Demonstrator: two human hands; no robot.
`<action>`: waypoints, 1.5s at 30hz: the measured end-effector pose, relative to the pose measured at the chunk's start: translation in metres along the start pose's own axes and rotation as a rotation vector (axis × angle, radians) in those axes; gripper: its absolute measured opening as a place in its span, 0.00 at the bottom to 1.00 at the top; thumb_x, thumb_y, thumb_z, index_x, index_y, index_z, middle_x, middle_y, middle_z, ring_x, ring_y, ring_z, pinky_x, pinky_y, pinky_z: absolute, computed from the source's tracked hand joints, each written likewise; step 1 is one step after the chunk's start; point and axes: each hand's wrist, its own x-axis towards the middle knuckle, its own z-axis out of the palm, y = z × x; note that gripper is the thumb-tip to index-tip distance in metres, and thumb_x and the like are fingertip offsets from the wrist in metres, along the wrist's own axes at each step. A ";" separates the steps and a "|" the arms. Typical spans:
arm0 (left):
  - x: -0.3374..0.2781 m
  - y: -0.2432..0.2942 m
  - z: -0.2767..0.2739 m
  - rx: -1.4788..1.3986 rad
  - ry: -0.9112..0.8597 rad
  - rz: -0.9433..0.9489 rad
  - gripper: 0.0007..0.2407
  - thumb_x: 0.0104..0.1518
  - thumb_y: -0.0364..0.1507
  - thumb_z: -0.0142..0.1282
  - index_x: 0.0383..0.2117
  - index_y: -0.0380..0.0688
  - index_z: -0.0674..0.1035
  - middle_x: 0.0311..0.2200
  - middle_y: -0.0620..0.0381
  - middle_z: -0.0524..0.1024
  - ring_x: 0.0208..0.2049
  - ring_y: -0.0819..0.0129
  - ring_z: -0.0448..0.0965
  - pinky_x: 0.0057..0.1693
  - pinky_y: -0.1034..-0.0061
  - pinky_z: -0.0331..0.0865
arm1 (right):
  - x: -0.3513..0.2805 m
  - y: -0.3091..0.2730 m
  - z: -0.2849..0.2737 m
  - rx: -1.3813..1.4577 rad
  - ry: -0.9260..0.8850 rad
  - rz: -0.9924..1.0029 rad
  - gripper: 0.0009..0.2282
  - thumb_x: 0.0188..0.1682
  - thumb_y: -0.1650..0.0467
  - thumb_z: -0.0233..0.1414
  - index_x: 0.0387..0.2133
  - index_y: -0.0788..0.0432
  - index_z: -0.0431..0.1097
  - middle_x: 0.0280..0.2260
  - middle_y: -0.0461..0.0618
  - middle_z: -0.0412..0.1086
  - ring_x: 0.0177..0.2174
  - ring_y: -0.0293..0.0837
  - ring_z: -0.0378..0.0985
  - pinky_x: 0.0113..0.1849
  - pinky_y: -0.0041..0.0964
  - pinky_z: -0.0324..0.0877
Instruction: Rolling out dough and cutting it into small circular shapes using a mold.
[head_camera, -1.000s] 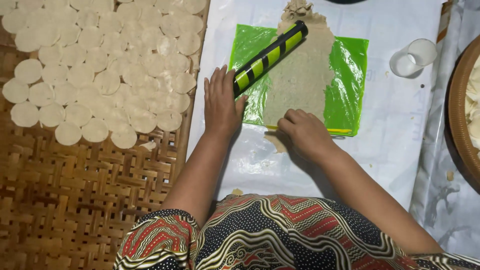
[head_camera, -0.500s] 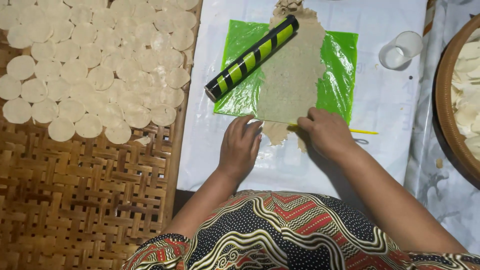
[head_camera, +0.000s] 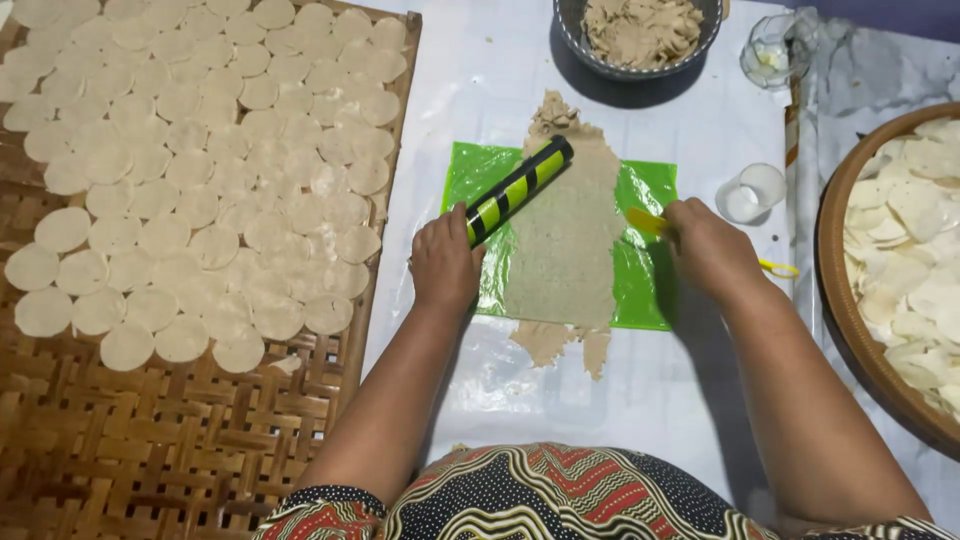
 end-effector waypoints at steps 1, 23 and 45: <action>0.001 -0.003 0.001 -0.001 0.002 0.002 0.30 0.56 0.34 0.64 0.64 0.40 0.64 0.52 0.43 0.73 0.57 0.49 0.72 0.66 0.54 0.58 | 0.014 0.001 -0.001 -0.001 0.002 0.001 0.08 0.55 0.69 0.48 0.46 0.56 0.67 0.39 0.54 0.68 0.38 0.63 0.80 0.37 0.60 0.75; 0.016 0.019 -0.031 -0.524 -0.140 -0.439 0.24 0.66 0.32 0.45 0.65 0.33 0.57 0.54 0.30 0.66 0.57 0.33 0.67 0.62 0.46 0.61 | 0.186 -0.081 0.030 -0.051 0.157 -0.322 0.03 0.50 0.63 0.57 0.35 0.43 0.73 0.34 0.40 0.73 0.40 0.49 0.81 0.43 0.49 0.76; -0.021 0.008 -0.058 -0.937 0.044 -0.419 0.22 0.70 0.31 0.35 0.68 0.42 0.52 0.64 0.25 0.57 0.65 0.30 0.59 0.67 0.38 0.56 | 0.107 -0.024 0.033 0.228 0.283 0.006 0.17 0.56 0.68 0.54 0.55 0.68 0.70 0.48 0.65 0.65 0.51 0.68 0.70 0.46 0.60 0.71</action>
